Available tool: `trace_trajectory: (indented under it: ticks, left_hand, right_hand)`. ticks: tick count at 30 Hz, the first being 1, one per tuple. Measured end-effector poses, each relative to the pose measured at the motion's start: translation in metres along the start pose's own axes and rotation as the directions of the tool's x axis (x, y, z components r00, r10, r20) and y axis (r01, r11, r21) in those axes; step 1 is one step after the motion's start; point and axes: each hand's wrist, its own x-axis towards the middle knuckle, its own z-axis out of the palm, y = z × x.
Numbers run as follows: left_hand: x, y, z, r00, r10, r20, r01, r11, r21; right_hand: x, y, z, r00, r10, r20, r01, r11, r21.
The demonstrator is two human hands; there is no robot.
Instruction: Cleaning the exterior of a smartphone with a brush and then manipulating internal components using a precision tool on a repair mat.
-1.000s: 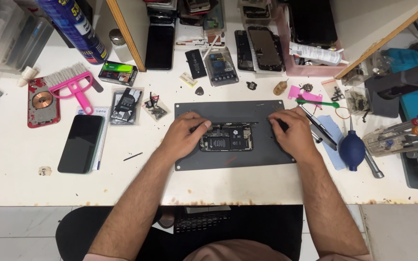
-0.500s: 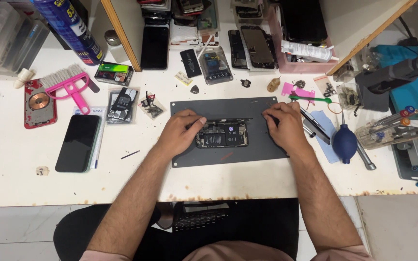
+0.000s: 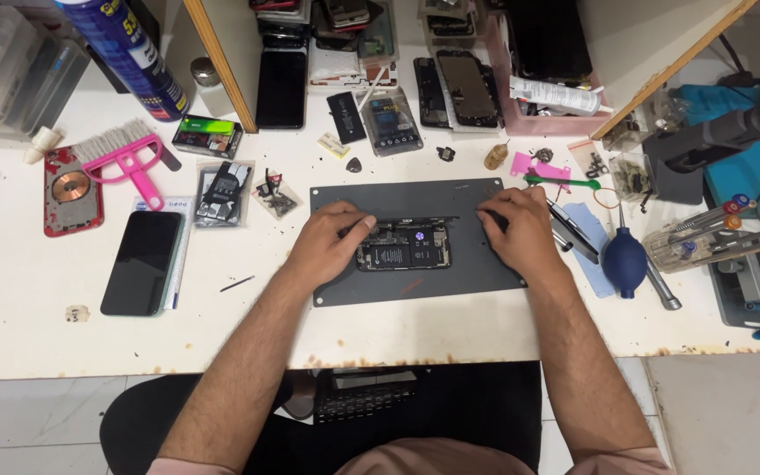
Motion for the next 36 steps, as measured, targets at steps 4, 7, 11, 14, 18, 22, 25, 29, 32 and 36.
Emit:
trace_trajectory:
  ticks: [4, 7, 11, 14, 18, 22, 25, 29, 32, 36]
  left_hand:
    - [0.000, 0.003, -0.001, 1.000, -0.017, 0.008, 0.017, 1.000, -0.011]
    - [-0.001, 0.004, -0.001, 1.000, -0.021, 0.011, 0.021, 1.000, -0.005]
    - [-0.001, 0.002, -0.001, 1.000, -0.015, -0.001, 0.015, 1.000, -0.007]
    - [-0.001, 0.002, 0.000, 1.000, -0.008, -0.010, 0.008, 1.000, -0.011]
    - [-0.001, -0.002, 0.001, 1.000, 0.010, -0.021, -0.010, 1.000, -0.012]
    - [-0.003, -0.002, 0.003, 0.999, 0.012, -0.035, -0.012, 1.000, -0.010]
    - [-0.002, -0.003, 0.001, 0.999, 0.024, -0.039, -0.025, 0.999, -0.021]
    - [-0.002, 0.002, 0.001, 0.999, 0.011, -0.043, -0.013, 0.999, -0.031]
    - [-0.001, 0.004, 0.000, 0.999, 0.001, -0.044, -0.002, 1.000, -0.027]
    - [-0.003, -0.004, 0.003, 0.999, 0.025, -0.048, -0.027, 0.999, -0.046]
  right_hand:
    - [0.001, 0.001, 0.002, 0.999, 0.021, 0.039, -0.022, 1.000, 0.006]
    - [0.002, 0.002, 0.001, 0.994, 0.025, 0.104, -0.023, 0.999, -0.023]
    - [0.008, 0.010, 0.003, 0.991, -0.025, 0.131, 0.039, 0.993, -0.108]
    - [0.018, 0.019, 0.000, 0.991, -0.048, 0.127, 0.065, 0.989, -0.136]
    - [0.037, 0.028, 0.002, 0.989, -0.019, 0.147, 0.029, 0.997, -0.067]
    - [0.038, 0.031, 0.017, 0.991, -0.052, 0.125, 0.056, 0.998, -0.028]
    - [0.035, 0.022, 0.013, 0.996, -0.062, 0.071, 0.066, 0.996, -0.056]
    - [0.025, 0.004, -0.008, 0.995, -0.100, -0.032, 0.099, 0.995, -0.005]
    - [0.012, -0.012, -0.013, 0.973, -0.172, -0.155, 0.190, 0.976, 0.110]
    - [-0.012, -0.038, -0.002, 0.916, -0.309, -0.257, 0.373, 0.892, 0.258]
